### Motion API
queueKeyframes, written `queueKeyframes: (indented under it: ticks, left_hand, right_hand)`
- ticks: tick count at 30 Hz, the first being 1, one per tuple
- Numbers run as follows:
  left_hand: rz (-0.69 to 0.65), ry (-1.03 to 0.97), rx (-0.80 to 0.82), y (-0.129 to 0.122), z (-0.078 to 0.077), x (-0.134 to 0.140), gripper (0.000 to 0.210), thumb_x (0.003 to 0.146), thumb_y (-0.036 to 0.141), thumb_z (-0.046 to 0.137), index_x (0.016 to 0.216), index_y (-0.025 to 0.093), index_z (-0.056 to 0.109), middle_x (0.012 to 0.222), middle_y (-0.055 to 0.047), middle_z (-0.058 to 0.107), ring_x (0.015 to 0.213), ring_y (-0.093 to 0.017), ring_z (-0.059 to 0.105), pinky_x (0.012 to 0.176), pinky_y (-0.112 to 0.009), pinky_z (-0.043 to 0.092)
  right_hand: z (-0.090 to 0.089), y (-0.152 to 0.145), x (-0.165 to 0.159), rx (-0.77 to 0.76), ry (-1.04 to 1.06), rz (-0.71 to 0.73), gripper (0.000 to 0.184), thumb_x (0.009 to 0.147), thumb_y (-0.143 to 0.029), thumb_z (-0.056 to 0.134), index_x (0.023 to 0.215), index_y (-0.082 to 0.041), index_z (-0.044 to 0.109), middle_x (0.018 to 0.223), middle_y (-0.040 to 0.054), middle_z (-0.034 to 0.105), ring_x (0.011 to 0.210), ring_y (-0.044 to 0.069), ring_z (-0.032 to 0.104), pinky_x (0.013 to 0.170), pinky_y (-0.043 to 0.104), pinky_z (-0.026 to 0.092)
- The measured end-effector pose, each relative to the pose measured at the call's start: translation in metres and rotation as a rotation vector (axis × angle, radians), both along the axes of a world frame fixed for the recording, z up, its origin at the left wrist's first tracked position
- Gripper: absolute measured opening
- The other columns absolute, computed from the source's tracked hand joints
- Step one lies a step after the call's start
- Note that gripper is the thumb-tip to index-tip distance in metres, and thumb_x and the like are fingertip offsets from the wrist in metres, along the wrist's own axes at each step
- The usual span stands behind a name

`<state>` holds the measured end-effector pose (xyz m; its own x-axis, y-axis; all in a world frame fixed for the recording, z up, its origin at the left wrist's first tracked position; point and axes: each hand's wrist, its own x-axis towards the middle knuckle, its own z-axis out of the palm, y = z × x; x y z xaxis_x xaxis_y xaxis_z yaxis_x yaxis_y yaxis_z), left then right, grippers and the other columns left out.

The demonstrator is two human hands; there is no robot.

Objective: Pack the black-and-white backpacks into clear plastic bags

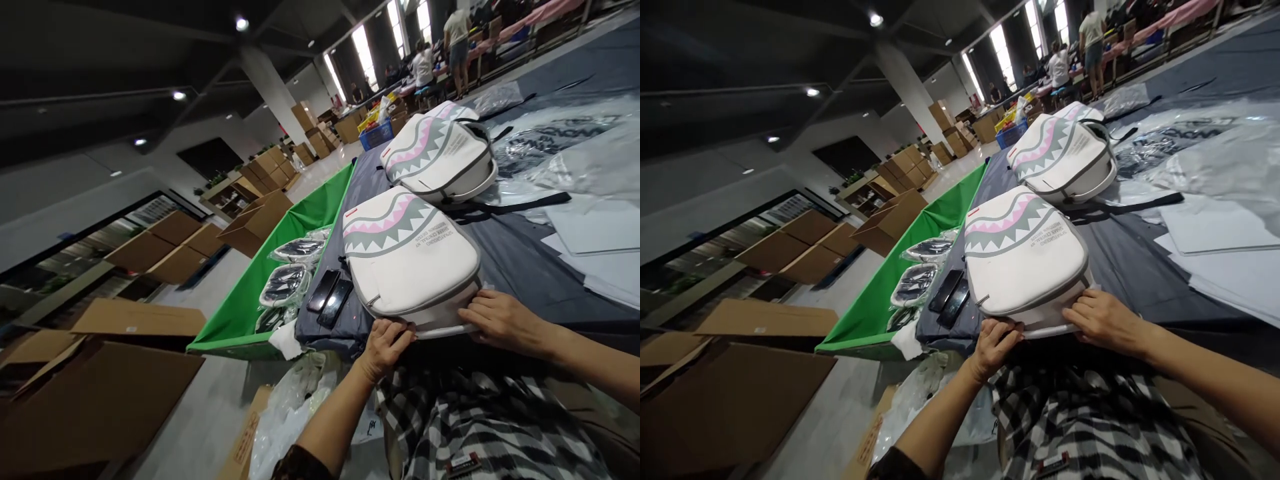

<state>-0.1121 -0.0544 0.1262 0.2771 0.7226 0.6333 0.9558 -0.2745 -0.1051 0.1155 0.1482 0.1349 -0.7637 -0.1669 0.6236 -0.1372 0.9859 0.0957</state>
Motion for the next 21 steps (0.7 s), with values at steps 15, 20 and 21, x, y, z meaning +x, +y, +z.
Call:
queueKeyframes:
  ticks: [15,20,21]
  left_hand:
    - [-0.156,-0.96,-1.372,0.09,0.077,0.068,0.039,0.097,0.045,0.044,0.088,0.015,0.066,0.09,-0.007,0.07,0.079,-0.019,0.067,0.076,-0.031,0.054]
    - [-0.079,-1.19,-1.281,0.063,0.075,0.068,0.063,0.086,0.073,0.054,0.09,0.011,0.069,0.077,-0.007,0.069,0.063,-0.015,0.061,0.066,-0.027,0.05]
    - [-0.069,-1.214,-1.248,0.061,0.074,0.07,0.064,0.085,0.073,0.056,0.09,0.011,0.069,0.079,-0.008,0.07,0.063,-0.015,0.061,0.065,-0.027,0.05]
  right_hand:
    - [-0.004,-0.007,0.006,-0.08,0.134,-0.045,0.026,0.102,-0.02,0.039,0.109,-0.014,0.063,0.072,0.0037,0.066,0.066,0.016,0.063,0.069,0.032,0.054]
    - [-0.023,-0.036,0.027,-0.265,0.254,-0.193,0.062,0.093,-0.006,0.041,0.154,-0.018,0.033,0.142,0.0149,0.058,0.136,0.023,0.052,0.11,0.045,0.05]
    - [-0.031,-0.044,0.029,-0.293,0.272,-0.276,0.071,0.09,-0.004,0.041,0.158,-0.016,0.024,0.15,0.0168,0.049,0.142,0.025,0.044,0.112,0.046,0.048]
